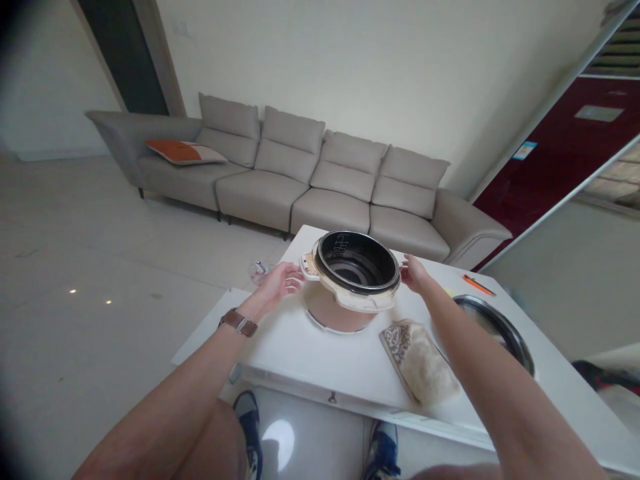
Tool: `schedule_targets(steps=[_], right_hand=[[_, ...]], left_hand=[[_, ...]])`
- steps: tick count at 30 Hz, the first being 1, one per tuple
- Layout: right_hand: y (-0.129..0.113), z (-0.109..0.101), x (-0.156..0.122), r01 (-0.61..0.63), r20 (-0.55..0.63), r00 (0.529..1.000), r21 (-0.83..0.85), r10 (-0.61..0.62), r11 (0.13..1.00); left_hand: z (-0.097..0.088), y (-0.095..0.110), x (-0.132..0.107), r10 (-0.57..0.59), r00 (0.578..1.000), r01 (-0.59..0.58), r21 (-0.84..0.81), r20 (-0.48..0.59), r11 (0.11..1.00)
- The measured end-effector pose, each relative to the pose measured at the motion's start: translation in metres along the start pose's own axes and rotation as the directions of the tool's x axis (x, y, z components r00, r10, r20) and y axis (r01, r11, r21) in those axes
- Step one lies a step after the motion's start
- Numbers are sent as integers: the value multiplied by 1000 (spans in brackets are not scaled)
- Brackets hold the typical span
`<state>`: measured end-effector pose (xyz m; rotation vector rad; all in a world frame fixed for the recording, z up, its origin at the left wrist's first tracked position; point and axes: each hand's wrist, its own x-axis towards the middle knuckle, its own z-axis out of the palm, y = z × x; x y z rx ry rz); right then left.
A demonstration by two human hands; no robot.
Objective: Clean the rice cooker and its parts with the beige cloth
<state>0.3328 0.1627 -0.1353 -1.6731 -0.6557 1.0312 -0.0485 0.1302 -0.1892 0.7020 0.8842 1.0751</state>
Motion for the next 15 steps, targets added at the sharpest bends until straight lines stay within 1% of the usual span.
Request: schedule_targets(steps=[2,4,5,7,8,10,12,13,15], right_hand=[[12,-8,-6,-15,-31,999,-2,15,1000],[29,-18,-18,-30,-48,998,-4,29,1000],[39,-23,-26,-34,-48,998,2,34,999],[61,-29,-45,-46,-37,998,20,47,999],[73,-31,-56,-52,-18,998,59,53,997],[94,-29,-77,-57,4,998,114,56,992],[110,-23,-96,-7,80,997,135,-4,991],[115,-20,-104,29,92,995,148,-43,989],[120,-12,-116,89,64,993,165,-101,982]], left_hand=[[-3,5,6,14,1000,-12,-103,19,995],[-4,7,12,24,999,-15,-201,41,980],[-5,6,15,36,999,-27,-220,36,975],[-4,0,22,79,997,-80,-197,-17,977],[-4,-4,27,101,994,-108,-167,-46,980],[-2,-13,37,123,989,-130,-97,-79,987],[0,-23,47,120,989,-124,-47,-90,991],[2,-28,52,123,987,-127,-32,-101,991],[4,-34,59,146,982,-149,-16,-124,989]])
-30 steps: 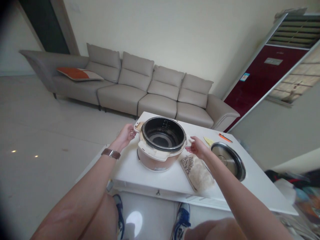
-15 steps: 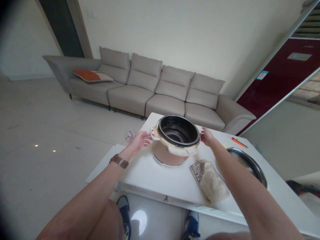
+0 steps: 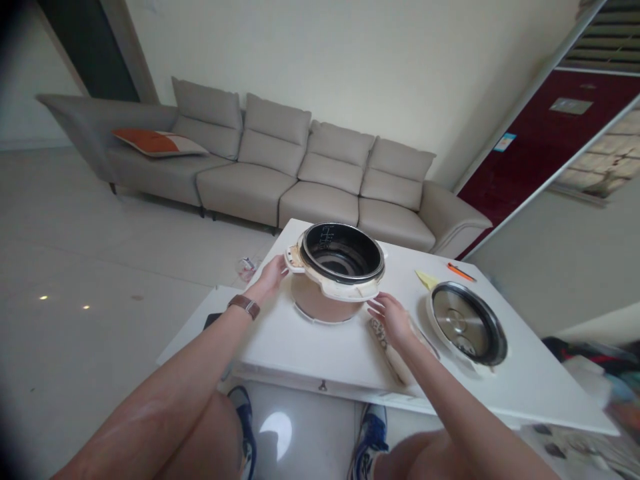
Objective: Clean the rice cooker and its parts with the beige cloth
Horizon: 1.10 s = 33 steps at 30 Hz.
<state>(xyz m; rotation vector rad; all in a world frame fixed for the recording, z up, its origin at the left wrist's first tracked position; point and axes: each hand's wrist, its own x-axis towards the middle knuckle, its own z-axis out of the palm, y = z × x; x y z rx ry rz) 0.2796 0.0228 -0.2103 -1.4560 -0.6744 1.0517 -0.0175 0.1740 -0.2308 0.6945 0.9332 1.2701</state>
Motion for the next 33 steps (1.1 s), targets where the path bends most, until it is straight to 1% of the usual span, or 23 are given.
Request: schedule_targets(steps=[3,7,8,12,14,19,21,23,27,33], right_hand=[[1,10,-10,36,-39,999,-9,-37,999],[-1,15,-20,71,-136,988,16,-68,997],[-2,16,-24,74,-130,989,40,-68,996],[-7,23,-42,34,26,999,196,-40,980],[-10,30,-50,16,66,997,268,-35,963],[-11,44,-57,-30,44,999,381,14,924],[-10,46,-57,-36,45,999,406,19,913],[-9,48,-57,-20,52,999,406,-2,913],[-7,50,-58,15,53,998,409,-40,912],[-7,54,-59,13,59,997,431,-42,902]], left_hand=[[2,-3,5,37,999,-37,5,-20,999],[2,6,6,55,997,-57,-37,-47,998],[2,9,6,49,997,-53,-58,-52,997],[5,26,-3,-9,1000,5,-150,-25,989],[7,33,-10,-55,998,54,-212,1,976],[7,46,-27,-214,976,209,-388,32,898],[5,48,-31,-274,961,269,-417,49,868],[2,50,-34,-313,945,323,-416,93,850],[0,51,-37,-322,930,368,-396,179,841],[-1,48,-36,-303,931,365,-460,206,810]])
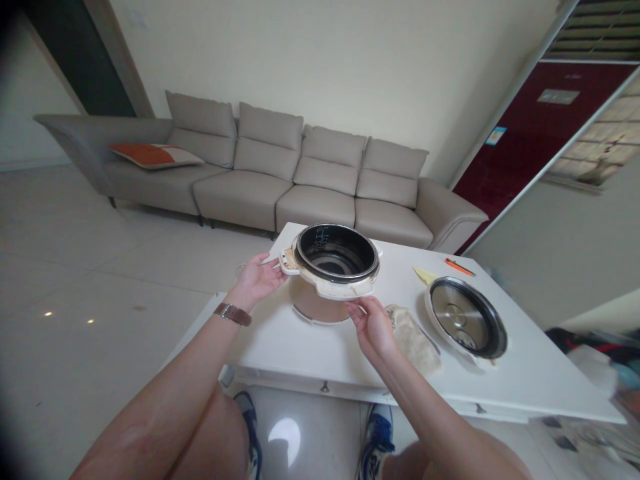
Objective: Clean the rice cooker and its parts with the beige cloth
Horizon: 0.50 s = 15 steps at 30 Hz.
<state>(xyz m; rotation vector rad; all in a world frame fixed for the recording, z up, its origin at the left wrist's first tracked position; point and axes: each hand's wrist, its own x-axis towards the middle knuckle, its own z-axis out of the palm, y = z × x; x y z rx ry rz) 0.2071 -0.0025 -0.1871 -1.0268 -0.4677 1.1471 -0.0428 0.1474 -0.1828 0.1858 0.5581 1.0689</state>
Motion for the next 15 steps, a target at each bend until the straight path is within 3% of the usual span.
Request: schedule_targets(steps=[6,15], right_hand=[[-3,2,1,42,-3,999,8,-42,999],[-14,-2,8,-42,-107,994,-46,37,998]], left_hand=[[0,1,-2,-11,1000,11,-60,-8,998],[18,-9,-19,47,991,-58,-79,-128,995]])
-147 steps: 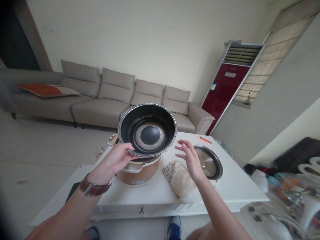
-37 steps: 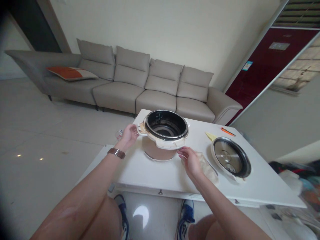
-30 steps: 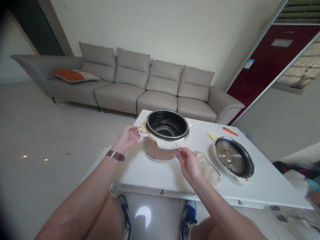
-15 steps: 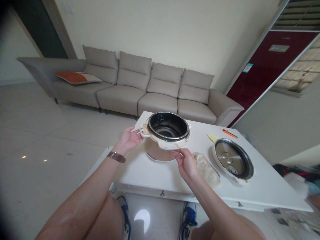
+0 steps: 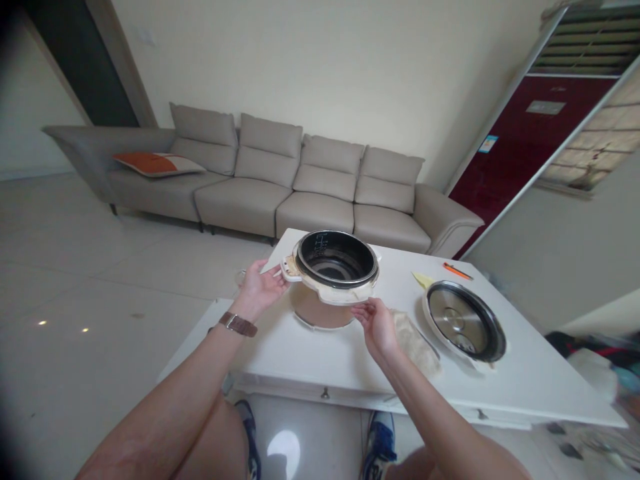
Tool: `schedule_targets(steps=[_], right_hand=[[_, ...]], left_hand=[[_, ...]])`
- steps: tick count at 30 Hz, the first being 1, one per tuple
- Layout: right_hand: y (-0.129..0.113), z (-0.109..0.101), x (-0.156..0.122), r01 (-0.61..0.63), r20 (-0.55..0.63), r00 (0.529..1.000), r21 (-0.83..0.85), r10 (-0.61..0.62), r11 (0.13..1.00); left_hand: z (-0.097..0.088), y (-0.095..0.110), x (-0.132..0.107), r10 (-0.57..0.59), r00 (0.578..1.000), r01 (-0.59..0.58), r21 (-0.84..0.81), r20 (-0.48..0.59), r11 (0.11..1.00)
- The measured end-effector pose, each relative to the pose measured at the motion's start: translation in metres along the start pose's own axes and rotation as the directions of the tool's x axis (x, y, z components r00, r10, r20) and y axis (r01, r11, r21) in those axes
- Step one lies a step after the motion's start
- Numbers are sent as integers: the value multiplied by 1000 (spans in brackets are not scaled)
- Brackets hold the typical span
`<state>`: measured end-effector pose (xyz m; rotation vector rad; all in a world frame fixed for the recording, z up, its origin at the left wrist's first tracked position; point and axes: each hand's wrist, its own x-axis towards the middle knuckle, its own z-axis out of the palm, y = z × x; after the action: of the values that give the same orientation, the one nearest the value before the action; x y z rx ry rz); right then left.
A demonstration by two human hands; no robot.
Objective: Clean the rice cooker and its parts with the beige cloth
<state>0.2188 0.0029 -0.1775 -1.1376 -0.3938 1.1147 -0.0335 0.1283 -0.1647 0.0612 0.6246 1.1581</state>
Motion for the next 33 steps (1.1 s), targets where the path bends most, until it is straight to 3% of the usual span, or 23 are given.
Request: schedule_targets(steps=[3,7,10,13,20,26,33], right_hand=[[-12,-14,9,35,-10,999,-91,-36,995],[-40,-44,34,51,-66,996,-211,-67,976],[-57,-62,53,16,-128,990,-326,-61,945],[-60,-69,62,-6,-104,994,-336,-31,942],[-50,-70,57,47,25,999,-347,-41,937],[-54,-51,47,19,34,999,-421,-5,907],[-57,-36,39,-16,123,989,-453,80,891]], left_hand=[[2,-12,-12,10,1000,-11,53,15,999],[2,-43,-38,-39,997,29,155,61,988],[2,-68,-55,-11,998,4,126,60,992],[5,-82,-61,36,998,-40,76,44,996],[8,-80,-58,37,999,-40,90,38,995],[11,-81,-59,85,996,-83,110,-12,990],[1,-75,-82,139,990,-135,144,-20,980]])
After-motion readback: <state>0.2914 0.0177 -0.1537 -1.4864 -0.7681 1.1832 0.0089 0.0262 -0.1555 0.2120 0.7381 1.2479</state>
